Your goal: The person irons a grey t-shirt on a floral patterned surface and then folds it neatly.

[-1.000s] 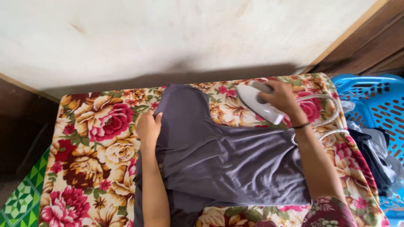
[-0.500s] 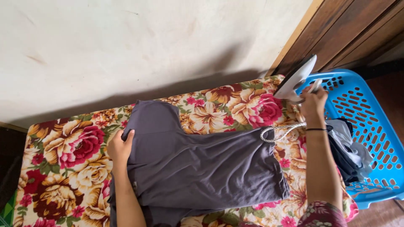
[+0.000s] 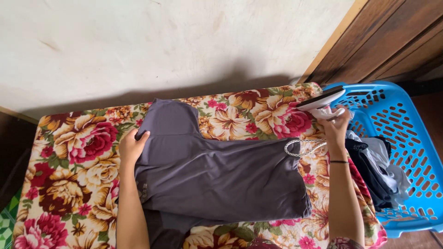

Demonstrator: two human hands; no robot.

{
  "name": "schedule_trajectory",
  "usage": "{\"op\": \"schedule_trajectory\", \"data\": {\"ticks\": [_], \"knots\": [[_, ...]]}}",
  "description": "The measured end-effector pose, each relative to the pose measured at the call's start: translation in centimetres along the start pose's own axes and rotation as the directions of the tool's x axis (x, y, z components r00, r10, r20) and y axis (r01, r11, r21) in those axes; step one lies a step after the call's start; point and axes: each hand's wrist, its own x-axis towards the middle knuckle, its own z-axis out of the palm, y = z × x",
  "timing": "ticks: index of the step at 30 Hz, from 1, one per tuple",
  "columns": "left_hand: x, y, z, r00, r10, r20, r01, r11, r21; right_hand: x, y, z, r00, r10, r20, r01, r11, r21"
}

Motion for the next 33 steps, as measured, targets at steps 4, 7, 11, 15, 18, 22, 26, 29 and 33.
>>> {"op": "schedule_trajectory", "data": {"ticks": [4,7,11,15,18,22,26,29,33], "knots": [[0.7,-1.0,0.2,1.0,-0.012,0.019,0.013,0.999,-0.047,-3.6,-2.1,1.2,0.783,-0.578,-0.227,0.381,0.736,-0.559],[1.1,-0.1,-1.4,0.997,0.044,0.07,-0.037,0.995,-0.094,-8.1,-5.5,4.3,0.997,-0.037,0.064,-0.01,0.792,0.611],[1.6,1.2,-4.0,0.952,0.105,0.289,-0.025,0.963,-0.269,-10.4,-7.4,7.9,0.689,0.01,0.724,0.526,0.681,-0.51],[2.3,4.5,-7.8,0.89,0.121,0.439,-0.046,0.983,-0.178,-8.4,-3.8,11.6,0.444,0.5,0.744,0.504,0.547,-0.669],[8.2,2.8,-7.2,0.925,0.189,0.33,-0.243,0.961,0.13,-3.8,0.2,13.2,0.523,0.401,0.752,0.592,0.465,-0.659],[12.7,5.8,-8.0,0.941,0.286,-0.18,-0.284,0.958,0.037,-2.3,-4.6,15.9,0.75,-0.249,0.613,0.627,0.563,-0.538],[8.7,9.3,-9.0,0.764,0.475,-0.437,-0.611,0.751,-0.251,-3.3,-6.3,18.2,0.743,-0.45,0.495,0.541,0.839,-0.05],[1.9,7.9,-8.3,0.73,0.603,-0.321,-0.667,0.732,-0.14,-7.0,-6.9,14.3,0.596,-0.433,0.676,0.651,0.753,-0.092],[-6.6,-0.8,-5.9,0.723,0.684,-0.093,-0.674,0.729,0.123,-10.9,0.2,4.6,0.448,-0.178,0.876,0.676,0.708,-0.202]]}}
